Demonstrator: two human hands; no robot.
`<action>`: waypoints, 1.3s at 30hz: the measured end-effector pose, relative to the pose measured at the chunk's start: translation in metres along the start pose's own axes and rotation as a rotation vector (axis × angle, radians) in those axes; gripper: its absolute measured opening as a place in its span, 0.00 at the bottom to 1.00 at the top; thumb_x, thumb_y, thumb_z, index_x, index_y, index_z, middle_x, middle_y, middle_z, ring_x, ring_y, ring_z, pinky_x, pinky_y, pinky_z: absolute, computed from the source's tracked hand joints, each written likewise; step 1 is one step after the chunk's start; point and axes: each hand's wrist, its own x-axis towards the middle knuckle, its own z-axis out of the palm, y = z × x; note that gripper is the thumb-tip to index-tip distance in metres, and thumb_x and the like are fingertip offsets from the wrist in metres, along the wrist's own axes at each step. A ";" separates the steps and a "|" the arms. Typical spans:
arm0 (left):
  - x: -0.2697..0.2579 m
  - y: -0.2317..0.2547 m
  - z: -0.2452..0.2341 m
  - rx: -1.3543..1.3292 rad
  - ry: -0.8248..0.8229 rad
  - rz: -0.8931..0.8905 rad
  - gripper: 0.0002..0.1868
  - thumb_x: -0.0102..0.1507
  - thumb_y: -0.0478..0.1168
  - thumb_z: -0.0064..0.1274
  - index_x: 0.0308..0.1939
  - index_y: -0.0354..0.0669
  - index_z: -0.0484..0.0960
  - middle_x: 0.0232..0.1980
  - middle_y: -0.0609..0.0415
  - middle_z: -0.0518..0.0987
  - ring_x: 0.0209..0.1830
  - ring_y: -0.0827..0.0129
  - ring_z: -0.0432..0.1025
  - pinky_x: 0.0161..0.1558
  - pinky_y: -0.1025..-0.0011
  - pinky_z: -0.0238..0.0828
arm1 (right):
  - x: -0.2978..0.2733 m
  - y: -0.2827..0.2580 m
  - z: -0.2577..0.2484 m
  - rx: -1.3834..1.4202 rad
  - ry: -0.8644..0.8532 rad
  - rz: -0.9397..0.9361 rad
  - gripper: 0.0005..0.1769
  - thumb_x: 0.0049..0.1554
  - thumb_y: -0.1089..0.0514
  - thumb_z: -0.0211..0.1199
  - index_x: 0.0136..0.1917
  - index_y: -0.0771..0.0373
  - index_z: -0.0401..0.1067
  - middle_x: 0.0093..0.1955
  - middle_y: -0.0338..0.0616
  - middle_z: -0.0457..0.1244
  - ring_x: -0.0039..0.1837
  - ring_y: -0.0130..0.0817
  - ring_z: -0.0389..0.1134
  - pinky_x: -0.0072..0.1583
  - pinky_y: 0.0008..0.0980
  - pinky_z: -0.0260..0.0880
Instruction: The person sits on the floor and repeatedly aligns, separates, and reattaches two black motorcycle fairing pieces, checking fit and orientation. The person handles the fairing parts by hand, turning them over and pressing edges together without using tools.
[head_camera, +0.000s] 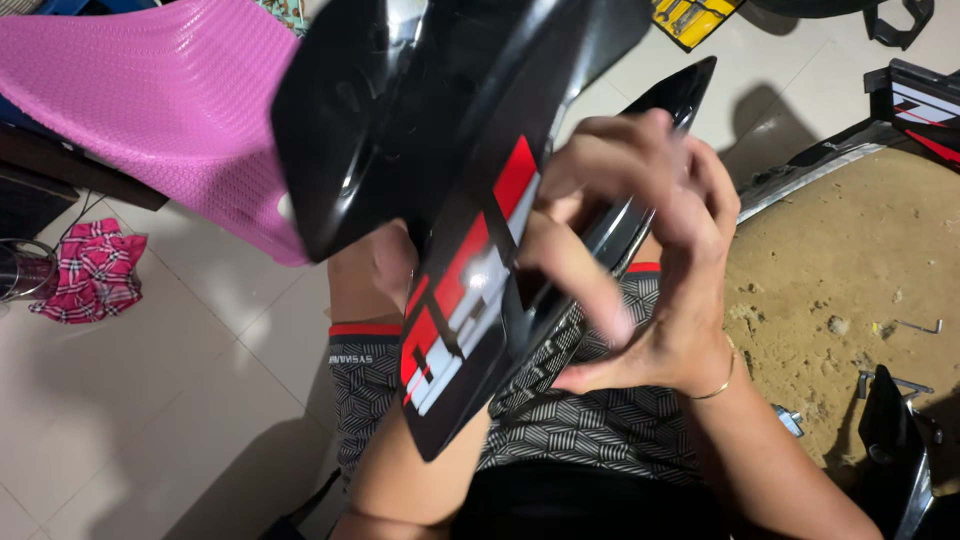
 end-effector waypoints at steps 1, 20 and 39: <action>0.001 0.002 -0.005 -0.020 0.015 -0.012 0.42 0.65 0.67 0.42 0.69 0.35 0.72 0.76 0.38 0.62 0.75 0.57 0.62 0.72 0.60 0.65 | 0.001 0.004 -0.002 -0.018 -0.008 -0.016 0.82 0.28 0.28 0.83 0.83 0.56 0.41 0.82 0.55 0.36 0.86 0.53 0.46 0.82 0.52 0.51; -0.129 0.043 -0.060 1.305 0.296 -0.391 0.26 0.65 0.43 0.48 0.64 0.32 0.78 0.73 0.41 0.72 0.75 0.51 0.67 0.74 0.55 0.62 | -0.019 0.106 -0.021 0.853 -0.199 0.611 0.68 0.43 0.22 0.73 0.79 0.70 0.55 0.74 0.53 0.58 0.74 0.44 0.61 0.74 0.45 0.62; -0.063 0.027 -0.044 1.999 -0.039 -0.600 0.33 0.62 0.53 0.59 0.61 0.30 0.75 0.64 0.38 0.73 0.63 0.44 0.70 0.58 0.52 0.68 | -0.050 0.149 0.031 1.494 -0.034 0.993 0.60 0.46 0.15 0.57 0.77 0.59 0.65 0.74 0.50 0.63 0.73 0.49 0.65 0.75 0.53 0.64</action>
